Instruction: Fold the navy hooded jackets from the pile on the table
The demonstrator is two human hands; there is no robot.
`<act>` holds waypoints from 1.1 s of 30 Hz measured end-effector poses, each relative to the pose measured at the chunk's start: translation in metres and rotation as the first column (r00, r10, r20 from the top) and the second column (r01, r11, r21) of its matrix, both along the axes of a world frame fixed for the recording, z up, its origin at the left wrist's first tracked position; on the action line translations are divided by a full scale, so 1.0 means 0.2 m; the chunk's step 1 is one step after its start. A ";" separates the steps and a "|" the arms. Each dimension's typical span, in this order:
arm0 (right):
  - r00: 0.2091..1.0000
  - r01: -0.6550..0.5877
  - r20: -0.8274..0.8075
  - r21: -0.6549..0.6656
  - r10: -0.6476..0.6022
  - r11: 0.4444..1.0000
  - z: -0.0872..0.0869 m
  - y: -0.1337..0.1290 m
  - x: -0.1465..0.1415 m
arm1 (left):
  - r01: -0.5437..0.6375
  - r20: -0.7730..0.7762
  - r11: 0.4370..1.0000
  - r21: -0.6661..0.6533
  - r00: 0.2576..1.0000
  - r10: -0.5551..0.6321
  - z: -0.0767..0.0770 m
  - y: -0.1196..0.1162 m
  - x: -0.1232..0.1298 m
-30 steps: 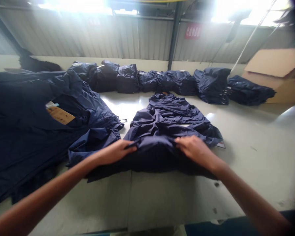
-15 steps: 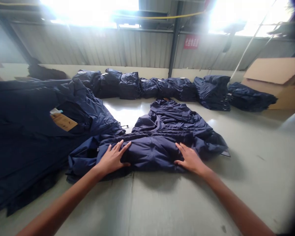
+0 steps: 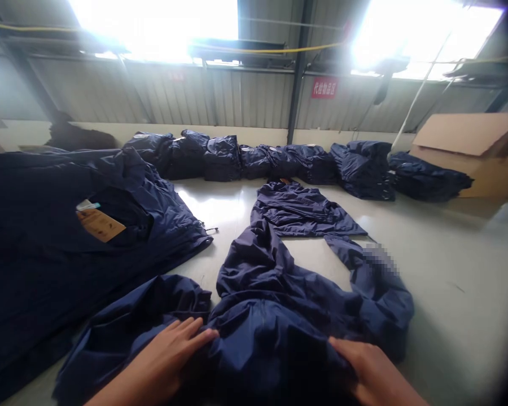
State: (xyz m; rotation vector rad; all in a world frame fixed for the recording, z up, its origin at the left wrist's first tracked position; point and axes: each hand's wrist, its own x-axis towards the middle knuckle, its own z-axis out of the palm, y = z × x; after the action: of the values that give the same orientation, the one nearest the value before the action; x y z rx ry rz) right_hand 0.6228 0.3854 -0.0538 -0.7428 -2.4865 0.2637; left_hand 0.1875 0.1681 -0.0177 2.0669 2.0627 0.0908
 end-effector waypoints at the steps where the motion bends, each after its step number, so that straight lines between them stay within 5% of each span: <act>1: 0.999 -0.039 -0.029 0.063 0.041 0.997 0.05 0.00 0.04 | 0.001 -0.034 0.999 0.033 0.999 0.000 0.03 -0.02 -0.01; 3: 0.994 -0.070 -0.062 0.220 0.086 0.973 0.17 0.04 0.09 | 0.034 -0.122 0.988 0.149 0.992 -0.016 0.14 0.00 -0.02; 5: 0.992 0.039 -0.122 0.432 0.015 0.901 0.32 0.13 0.08 | 0.102 -0.241 0.945 0.311 0.970 -0.026 0.31 0.09 -0.03; 9: 0.963 0.269 -0.217 0.708 -0.161 0.653 0.70 0.46 -0.15 | 0.242 -0.474 0.797 0.553 0.878 0.062 0.76 0.49 -0.10; 10: 0.955 0.295 -0.217 0.720 -0.200 0.628 0.79 0.57 -0.24 | 0.268 -0.517 0.768 0.582 0.850 0.095 0.87 0.62 -0.13; 13: 0.918 0.391 -0.236 0.680 -0.319 0.620 1.02 0.91 -0.55 | 0.244 -0.540 0.711 0.660 0.811 0.223 1.08 1.03 -0.24; 15: 0.892 0.433 -0.179 0.604 -0.416 0.669 1.06 1.09 -0.74 | 0.199 -0.523 0.716 0.669 0.811 0.263 1.13 1.25 -0.30; 17: 0.874 0.452 -0.106 0.536 -0.474 0.713 1.01 1.18 -0.88 | 0.134 -0.485 0.755 0.642 0.833 0.265 1.08 1.39 -0.32; 20: 0.884 0.378 0.086 0.449 -0.460 0.810 0.76 1.12 -0.94 | 0.084 -0.380 0.856 0.510 0.915 0.136 0.86 1.39 -0.27; 24: 0.910 0.261 0.223 0.344 -0.349 0.902 0.35 0.84 -0.75 | 0.245 -0.206 0.927 0.284 0.960 -0.191 0.37 1.09 -0.16; 28: 0.808 0.516 0.199 0.219 -0.555 0.828 0.05 0.66 -0.44 | 0.126 -0.088 0.977 0.173 0.990 -0.112 -0.02 0.79 -0.14; 30: 0.731 0.629 0.271 0.086 -0.626 0.772 -0.04 0.64 -0.32 | 0.056 -0.071 0.985 0.165 0.996 -0.045 -0.10 0.71 -0.10; 33: 0.726 0.636 0.412 -0.095 -0.551 0.766 -0.12 0.65 -0.24 | -0.024 -0.100 0.998 0.057 0.995 0.029 -0.07 0.60 0.04</act>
State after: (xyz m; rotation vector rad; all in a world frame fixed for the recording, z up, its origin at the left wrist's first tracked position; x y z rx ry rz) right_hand 0.5754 0.5162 -0.0783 -1.7939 -2.3896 0.1837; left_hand 0.1946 0.2877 -0.0326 2.1181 2.1707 0.0495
